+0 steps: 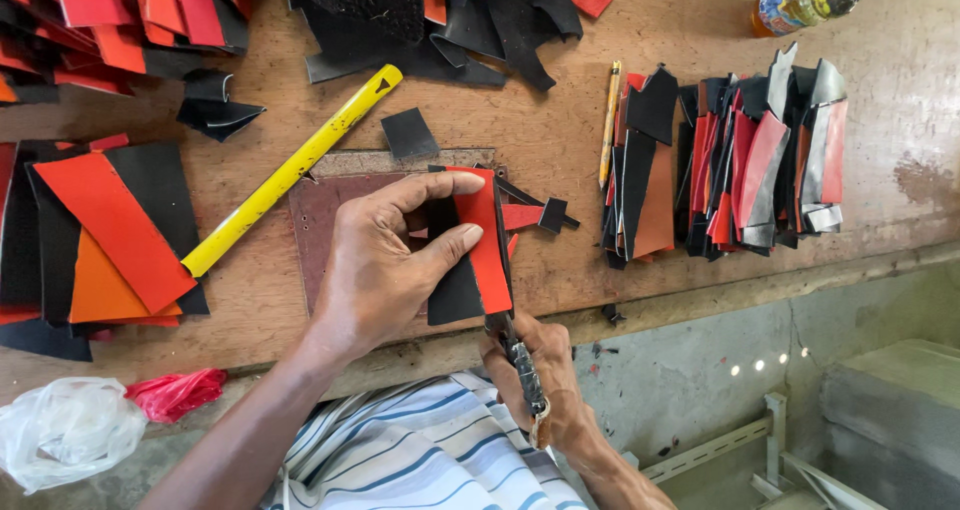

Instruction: The person assembles red and black rubber pieces on a wooden workbench, measures and marks them with a ruler and pencil, then cuts them with shears. The finished pieces are stacked on the table.

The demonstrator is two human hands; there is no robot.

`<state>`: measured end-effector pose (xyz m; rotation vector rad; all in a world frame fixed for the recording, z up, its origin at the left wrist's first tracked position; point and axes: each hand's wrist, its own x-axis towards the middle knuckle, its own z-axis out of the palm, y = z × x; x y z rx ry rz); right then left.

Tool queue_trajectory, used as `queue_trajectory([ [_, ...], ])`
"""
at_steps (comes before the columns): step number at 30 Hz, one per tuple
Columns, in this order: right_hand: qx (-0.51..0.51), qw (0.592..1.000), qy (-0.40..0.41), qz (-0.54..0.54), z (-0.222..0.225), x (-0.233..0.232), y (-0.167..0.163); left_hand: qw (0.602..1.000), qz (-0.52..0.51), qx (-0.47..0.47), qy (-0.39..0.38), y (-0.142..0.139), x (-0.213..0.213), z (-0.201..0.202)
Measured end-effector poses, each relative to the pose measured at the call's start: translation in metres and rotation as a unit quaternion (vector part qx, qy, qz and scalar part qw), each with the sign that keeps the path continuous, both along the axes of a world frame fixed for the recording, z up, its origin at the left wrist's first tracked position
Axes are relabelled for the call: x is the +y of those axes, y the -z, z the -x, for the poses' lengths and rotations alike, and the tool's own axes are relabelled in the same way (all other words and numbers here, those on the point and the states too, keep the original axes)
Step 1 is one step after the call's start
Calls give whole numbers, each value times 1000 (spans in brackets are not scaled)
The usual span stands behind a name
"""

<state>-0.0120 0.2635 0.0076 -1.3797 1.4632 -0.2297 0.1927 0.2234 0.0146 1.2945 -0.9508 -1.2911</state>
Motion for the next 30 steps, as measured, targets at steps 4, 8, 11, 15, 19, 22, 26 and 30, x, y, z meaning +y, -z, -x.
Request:
queue_trajectory([
  [4, -18, 1000, 11, -3, -3, -3, -5, 999, -8, -32, 5, -3, 2, -2],
  [8, -13, 999, -16, 30, -6, -9, -14, 1000, -6, -15, 9, -8, 6, 1],
  [11, -15, 1000, -5, 13, -8, -11, -18, 1000, -2, -26, 15, -12, 11, 4],
  [15, 33, 999, -1, 8, -9, -10, -12, 1000, 3, -15, 15, -12, 11, 6],
  [19, 7, 999, -5, 44, -5, -5, -5, 999, 9, -35, 17, -10, 11, 5],
  [22, -22, 999, 11, 23, -1, -3, -1, 999, 11, -45, 23, -7, 12, 5],
  [26, -23, 998, 0, 50, 3, 1, 4, 1000, -12, 13, 24, -1, 13, 8],
  [30, -28, 999, 10, 32, 6, 5, 10, 999, -23, 10, 30, 9, 14, 13],
])
